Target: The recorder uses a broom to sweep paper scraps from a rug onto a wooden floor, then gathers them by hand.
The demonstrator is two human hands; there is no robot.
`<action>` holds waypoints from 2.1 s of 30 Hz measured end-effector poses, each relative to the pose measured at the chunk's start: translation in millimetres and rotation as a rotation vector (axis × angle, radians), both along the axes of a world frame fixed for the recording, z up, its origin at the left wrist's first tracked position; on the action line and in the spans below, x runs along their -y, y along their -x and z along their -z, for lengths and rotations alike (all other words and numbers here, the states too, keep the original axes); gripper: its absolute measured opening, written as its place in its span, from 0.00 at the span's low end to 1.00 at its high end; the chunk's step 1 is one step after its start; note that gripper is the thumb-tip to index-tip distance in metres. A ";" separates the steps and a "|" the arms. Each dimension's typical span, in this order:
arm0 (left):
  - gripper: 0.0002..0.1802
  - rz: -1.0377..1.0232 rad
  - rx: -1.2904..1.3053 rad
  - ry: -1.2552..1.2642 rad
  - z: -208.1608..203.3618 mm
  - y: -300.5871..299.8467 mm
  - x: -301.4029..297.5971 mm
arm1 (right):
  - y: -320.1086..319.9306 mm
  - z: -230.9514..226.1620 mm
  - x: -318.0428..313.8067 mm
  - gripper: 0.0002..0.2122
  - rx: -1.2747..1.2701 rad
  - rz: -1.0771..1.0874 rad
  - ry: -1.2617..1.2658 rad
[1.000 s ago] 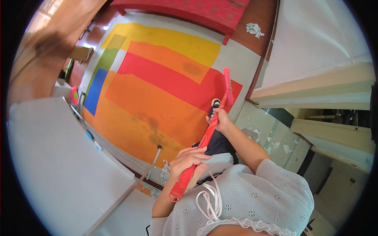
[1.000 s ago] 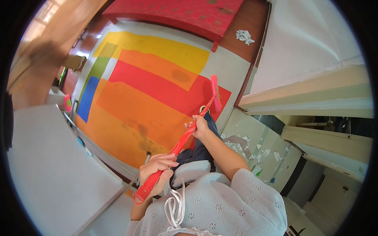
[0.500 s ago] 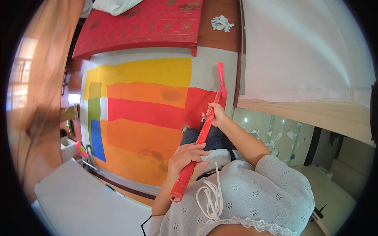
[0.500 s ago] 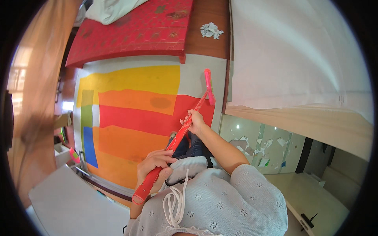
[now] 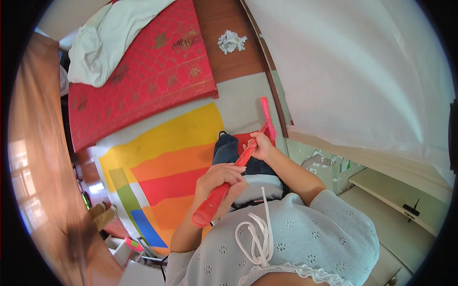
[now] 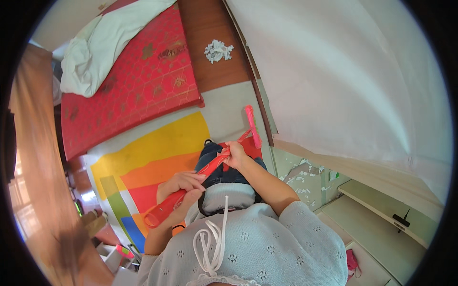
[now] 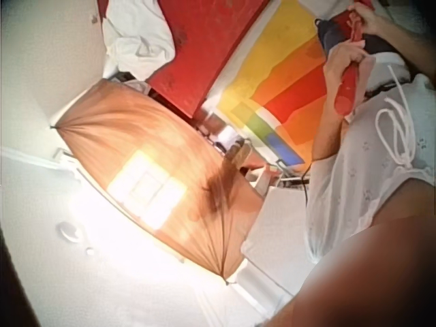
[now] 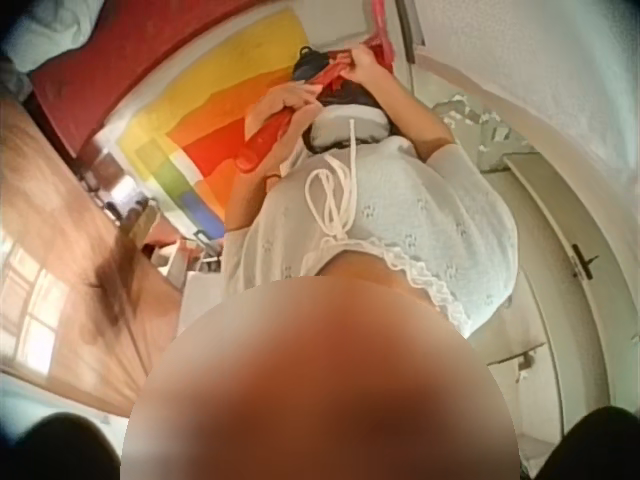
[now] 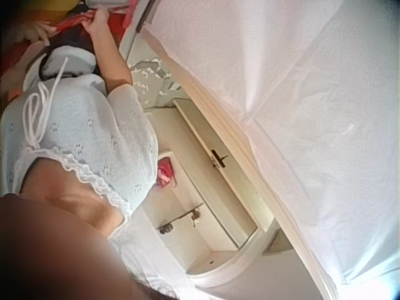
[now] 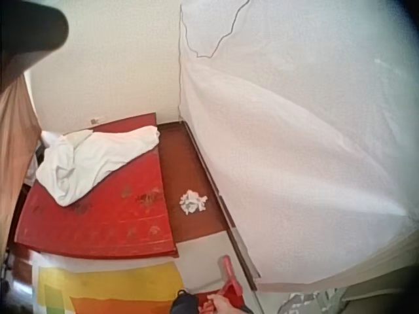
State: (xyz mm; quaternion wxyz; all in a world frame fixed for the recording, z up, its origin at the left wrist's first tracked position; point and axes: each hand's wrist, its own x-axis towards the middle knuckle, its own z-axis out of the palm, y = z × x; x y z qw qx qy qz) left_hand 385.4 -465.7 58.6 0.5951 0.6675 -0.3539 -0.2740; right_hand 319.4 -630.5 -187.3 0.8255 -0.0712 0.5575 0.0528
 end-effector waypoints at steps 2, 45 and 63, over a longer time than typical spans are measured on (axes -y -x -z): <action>0.05 -0.064 -0.153 0.066 1.4 -34.4 1.6 | -32.2 -11.5 -0.7 0.05 0.034 0.048 -0.008; 0.08 -0.637 -0.184 -0.167 75.5 -557.5 411.8 | -638.5 89.4 394.2 0.13 -0.109 -0.473 0.223; 0.07 -0.781 -0.198 -0.169 88.8 -519.6 388.2 | -665.3 90.6 374.3 0.11 -0.171 -0.876 0.489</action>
